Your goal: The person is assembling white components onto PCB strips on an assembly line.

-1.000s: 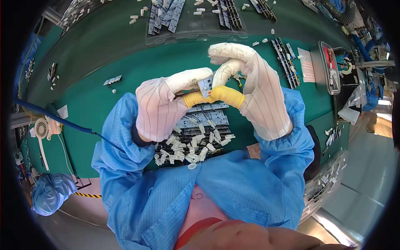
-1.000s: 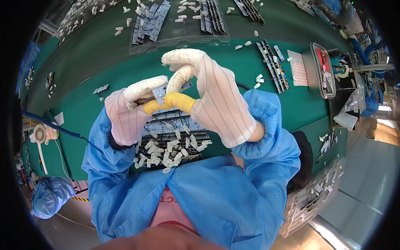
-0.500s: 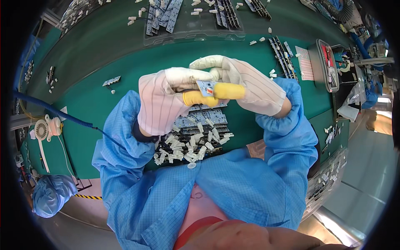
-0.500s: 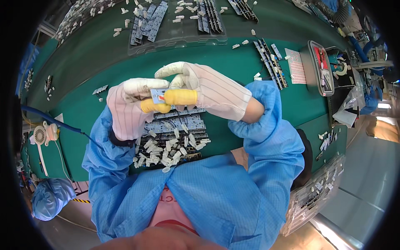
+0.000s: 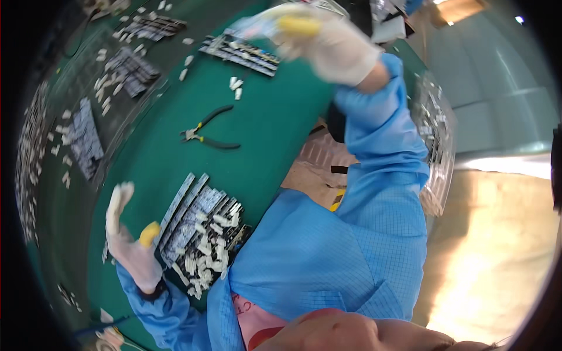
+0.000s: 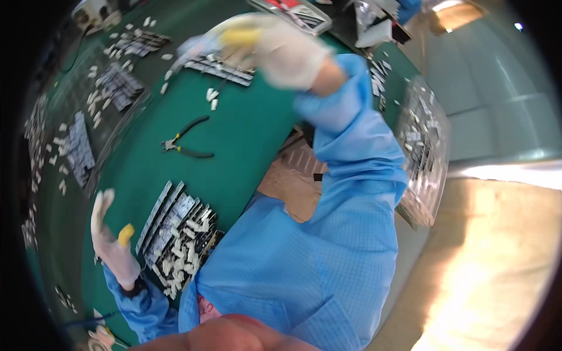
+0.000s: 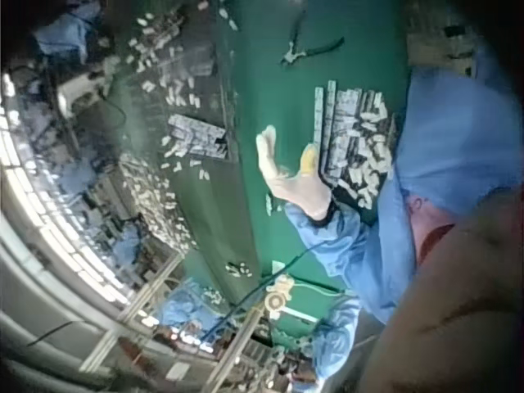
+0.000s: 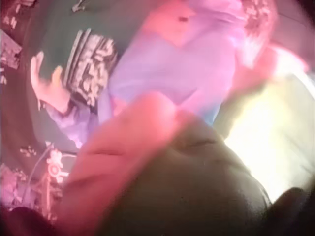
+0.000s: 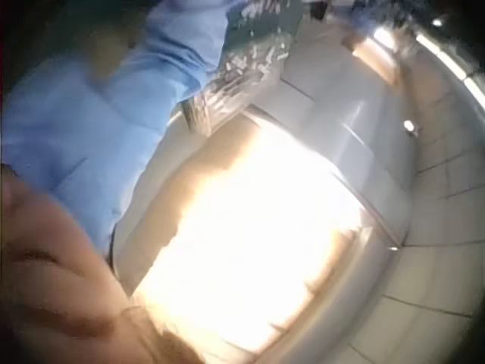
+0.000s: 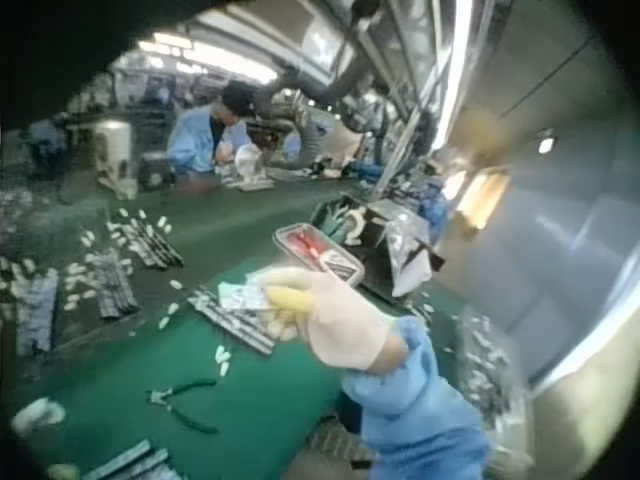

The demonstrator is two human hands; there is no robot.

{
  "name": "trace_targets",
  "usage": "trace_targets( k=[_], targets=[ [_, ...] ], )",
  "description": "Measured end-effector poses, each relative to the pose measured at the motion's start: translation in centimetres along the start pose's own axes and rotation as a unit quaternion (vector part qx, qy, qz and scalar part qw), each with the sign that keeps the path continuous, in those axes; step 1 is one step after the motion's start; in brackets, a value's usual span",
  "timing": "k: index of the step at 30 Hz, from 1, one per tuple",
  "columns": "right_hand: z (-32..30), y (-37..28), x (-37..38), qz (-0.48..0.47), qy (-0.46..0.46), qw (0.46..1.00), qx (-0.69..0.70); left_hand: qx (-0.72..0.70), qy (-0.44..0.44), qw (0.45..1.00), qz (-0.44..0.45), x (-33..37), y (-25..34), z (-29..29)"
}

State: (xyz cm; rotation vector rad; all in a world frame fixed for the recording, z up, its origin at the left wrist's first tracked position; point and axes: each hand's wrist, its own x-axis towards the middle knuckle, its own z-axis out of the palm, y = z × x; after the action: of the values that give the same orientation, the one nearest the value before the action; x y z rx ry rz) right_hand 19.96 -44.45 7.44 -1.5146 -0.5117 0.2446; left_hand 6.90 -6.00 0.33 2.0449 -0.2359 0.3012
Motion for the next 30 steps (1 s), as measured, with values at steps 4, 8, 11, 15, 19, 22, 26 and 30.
trace_targets(
  k=[4,8,11,15,19,22,26,30],
  targets=[
    [-15.5,-3.7,-11.0,0.037,0.314,0.892,-0.324,-0.040,-0.022,0.997,-0.056,-0.8,-2.5,-1.0],
    [-29.7,-1.7,-25.0,0.155,0.612,0.775,-0.029,-0.042,-0.037,0.995,-0.085,-0.6,-3.4,-0.5],
    [-30.3,2.1,-26.1,0.111,0.662,0.740,0.049,-0.047,-0.021,0.993,-0.107,-1.2,-3.2,-0.6],
    [-30.7,2.5,-22.8,0.449,0.555,0.432,-0.551,-0.039,-0.049,0.993,-0.105,-0.2,-2.9,-0.6],
    [-22.7,-2.5,-9.9,0.035,0.346,0.828,-0.441,0.008,-0.146,0.987,-0.069,-0.2,-4.4,-0.6],
    [-8.2,-4.3,0.9,0.132,0.159,0.926,-0.317,0.032,-0.223,0.974,-0.011,0.2,-4.8,0.7],
    [-3.7,5.4,16.9,0.168,-0.089,0.802,-0.566,0.058,-0.208,0.976,-0.019,-0.7,-4.2,1.7],
    [1.0,14.3,30.3,0.228,-0.072,0.714,-0.658,0.008,-0.166,0.986,-0.020,-1.7,-5.9,1.8]
  ],
)
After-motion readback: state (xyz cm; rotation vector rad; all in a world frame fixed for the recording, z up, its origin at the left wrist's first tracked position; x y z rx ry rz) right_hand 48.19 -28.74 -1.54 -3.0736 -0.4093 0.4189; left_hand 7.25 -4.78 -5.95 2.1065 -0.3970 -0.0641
